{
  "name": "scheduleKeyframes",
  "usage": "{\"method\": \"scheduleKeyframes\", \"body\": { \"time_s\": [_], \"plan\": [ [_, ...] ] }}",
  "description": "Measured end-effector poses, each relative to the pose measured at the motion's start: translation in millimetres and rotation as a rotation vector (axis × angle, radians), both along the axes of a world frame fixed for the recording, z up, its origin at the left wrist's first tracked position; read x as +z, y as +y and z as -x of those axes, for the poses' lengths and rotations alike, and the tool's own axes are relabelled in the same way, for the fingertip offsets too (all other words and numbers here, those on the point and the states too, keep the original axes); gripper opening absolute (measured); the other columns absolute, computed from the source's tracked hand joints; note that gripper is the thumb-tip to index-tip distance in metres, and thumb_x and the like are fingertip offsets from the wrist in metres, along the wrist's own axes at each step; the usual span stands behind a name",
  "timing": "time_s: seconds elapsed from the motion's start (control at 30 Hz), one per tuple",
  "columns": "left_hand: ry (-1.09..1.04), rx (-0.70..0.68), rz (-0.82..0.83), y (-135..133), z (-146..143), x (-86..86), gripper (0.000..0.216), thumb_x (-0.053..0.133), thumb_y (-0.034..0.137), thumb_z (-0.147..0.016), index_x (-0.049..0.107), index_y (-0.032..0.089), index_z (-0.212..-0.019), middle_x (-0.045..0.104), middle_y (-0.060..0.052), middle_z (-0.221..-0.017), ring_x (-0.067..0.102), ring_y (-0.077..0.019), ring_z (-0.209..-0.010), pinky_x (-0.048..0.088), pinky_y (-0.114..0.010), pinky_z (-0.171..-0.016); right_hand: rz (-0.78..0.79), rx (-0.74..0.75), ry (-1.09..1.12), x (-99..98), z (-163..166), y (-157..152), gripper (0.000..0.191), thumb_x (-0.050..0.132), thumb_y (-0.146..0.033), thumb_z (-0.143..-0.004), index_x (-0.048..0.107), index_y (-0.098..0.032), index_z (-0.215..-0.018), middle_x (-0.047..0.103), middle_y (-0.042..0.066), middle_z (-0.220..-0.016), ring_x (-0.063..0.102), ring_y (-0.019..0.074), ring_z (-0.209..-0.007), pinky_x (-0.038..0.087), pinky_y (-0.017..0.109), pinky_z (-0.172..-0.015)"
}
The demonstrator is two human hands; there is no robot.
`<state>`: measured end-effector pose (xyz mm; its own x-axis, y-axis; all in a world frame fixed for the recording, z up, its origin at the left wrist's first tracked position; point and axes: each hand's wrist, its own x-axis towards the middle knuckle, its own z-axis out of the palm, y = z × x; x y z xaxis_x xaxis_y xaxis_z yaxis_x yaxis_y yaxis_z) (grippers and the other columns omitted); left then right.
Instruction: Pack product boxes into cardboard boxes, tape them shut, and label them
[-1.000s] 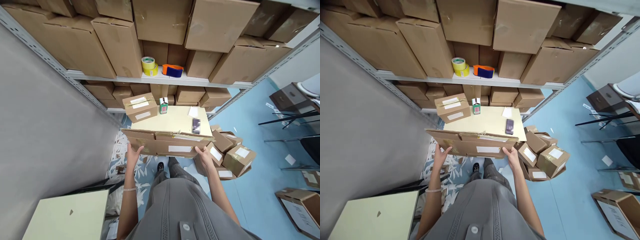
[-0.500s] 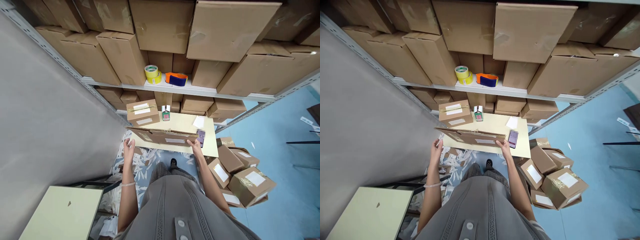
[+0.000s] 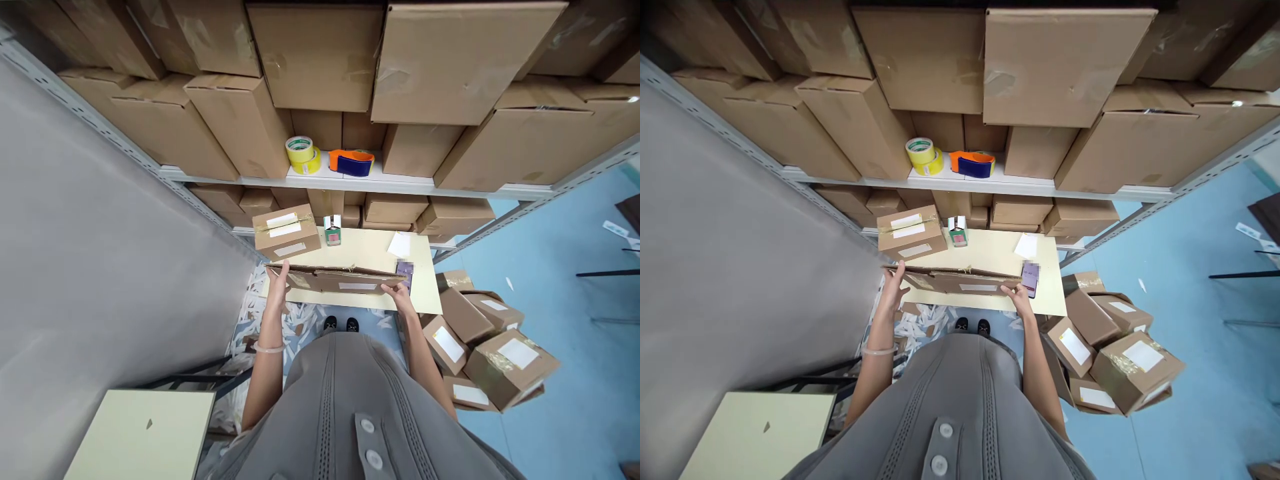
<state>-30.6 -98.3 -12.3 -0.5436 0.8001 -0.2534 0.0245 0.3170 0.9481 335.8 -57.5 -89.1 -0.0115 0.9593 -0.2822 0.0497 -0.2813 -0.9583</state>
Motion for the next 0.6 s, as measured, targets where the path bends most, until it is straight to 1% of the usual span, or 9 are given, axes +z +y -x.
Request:
{"method": "scheduleKeyframes", "body": {
  "time_s": [0.07, 0.13, 0.2, 0.3, 0.4, 0.47, 0.53, 0.6],
  "plan": [
    [-0.087, -0.029, 0.067, 1.1, -0.6, 5.1, 0.090, 0.053, 0.071, -0.086, 0.019, 0.022, -0.154, 0.028, -0.020, -0.162, 0.043, -0.0345, -0.141, 0.049, -0.047, -0.101, -0.007, -0.001, -0.022, 4.8, -0.1, 1.7, 0.060, 0.082, -0.067, -0.052, 0.068, -0.019, -0.085, 0.075, 0.007, -0.091, 0.066, 0.0239, -0.091, 0.050, 0.039, -0.089],
    [-0.128, -0.055, 0.092, 1.3, 0.0, 8.7, 0.092, 0.053, 0.073, -0.085, 0.016, 0.026, -0.154, 0.024, -0.017, -0.164, 0.039, -0.0348, -0.144, 0.050, -0.048, -0.100, -0.011, 0.003, -0.022, 10.1, -1.7, 2.6, 0.061, 0.082, -0.068, -0.053, 0.068, -0.020, -0.087, 0.075, 0.006, -0.093, 0.066, 0.0233, -0.093, 0.050, 0.038, -0.090],
    [-0.139, -0.061, 0.092, 0.9, 1.4, 9.2, 0.088, 0.056, 0.070, -0.084, 0.019, 0.030, -0.153, 0.027, -0.015, -0.163, 0.039, -0.0338, -0.144, 0.052, -0.048, -0.099, -0.015, 0.019, -0.023, 16.6, -5.5, 2.9, 0.063, 0.079, -0.071, -0.055, 0.067, -0.021, -0.090, 0.074, 0.006, -0.096, 0.065, 0.0228, -0.096, 0.049, 0.037, -0.092],
    [-0.127, -0.055, 0.119, -0.7, 2.9, 3.4, 0.071, 0.057, 0.060, -0.087, 0.031, 0.030, -0.145, 0.036, -0.014, -0.159, 0.043, -0.0310, -0.142, 0.052, -0.047, -0.099, -0.014, 0.047, -0.068, 33.3, -13.7, 5.1, 0.068, 0.067, -0.082, -0.060, 0.069, -0.023, -0.093, 0.073, 0.006, -0.102, 0.064, 0.0230, -0.101, 0.049, 0.036, -0.094],
    [-0.135, -0.051, 0.177, -1.6, 1.6, -6.3, 0.051, 0.055, 0.052, -0.087, 0.046, 0.026, -0.130, 0.048, -0.013, -0.150, 0.047, -0.0297, -0.139, 0.053, -0.046, -0.097, -0.036, 0.079, -0.109, 63.1, -19.4, 13.7, 0.074, 0.051, -0.088, -0.070, 0.071, -0.022, -0.098, 0.073, 0.006, -0.109, 0.064, 0.0238, -0.107, 0.048, 0.036, -0.096],
    [-0.180, -0.021, 0.211, -1.1, -0.3, -11.4, 0.042, 0.054, 0.046, -0.086, 0.051, 0.024, -0.120, 0.054, -0.013, -0.144, 0.051, -0.0293, -0.135, 0.055, -0.045, -0.095, -0.101, 0.156, -0.165, 87.8, -18.9, 23.3, 0.070, 0.045, -0.083, -0.079, 0.074, -0.023, -0.099, 0.073, 0.005, -0.112, 0.063, 0.0240, -0.111, 0.046, 0.034, -0.100],
    [-0.221, 0.021, 0.223, 0.3, -2.1, -14.2, 0.037, 0.053, 0.042, -0.083, 0.053, 0.022, -0.114, 0.056, -0.014, -0.141, 0.053, -0.0289, -0.133, 0.056, -0.043, -0.093, -0.167, 0.291, -0.294, 111.1, -14.5, 34.9, 0.060, 0.046, -0.075, -0.086, 0.075, -0.024, -0.100, 0.074, 0.005, -0.113, 0.063, 0.0250, -0.113, 0.044, 0.034, -0.102],
    [-0.240, 0.039, 0.219, 1.7, -3.0, -14.7, 0.036, 0.053, 0.041, -0.082, 0.053, 0.020, -0.112, 0.057, -0.015, -0.139, 0.054, -0.0289, -0.131, 0.057, -0.042, -0.092, -0.198, 0.435, -0.465, 128.7, -7.1, 47.4, 0.048, 0.055, -0.065, -0.087, 0.077, -0.024, -0.100, 0.075, 0.005, -0.109, 0.066, 0.0259, -0.108, 0.046, 0.034, -0.098]
  ]
}}
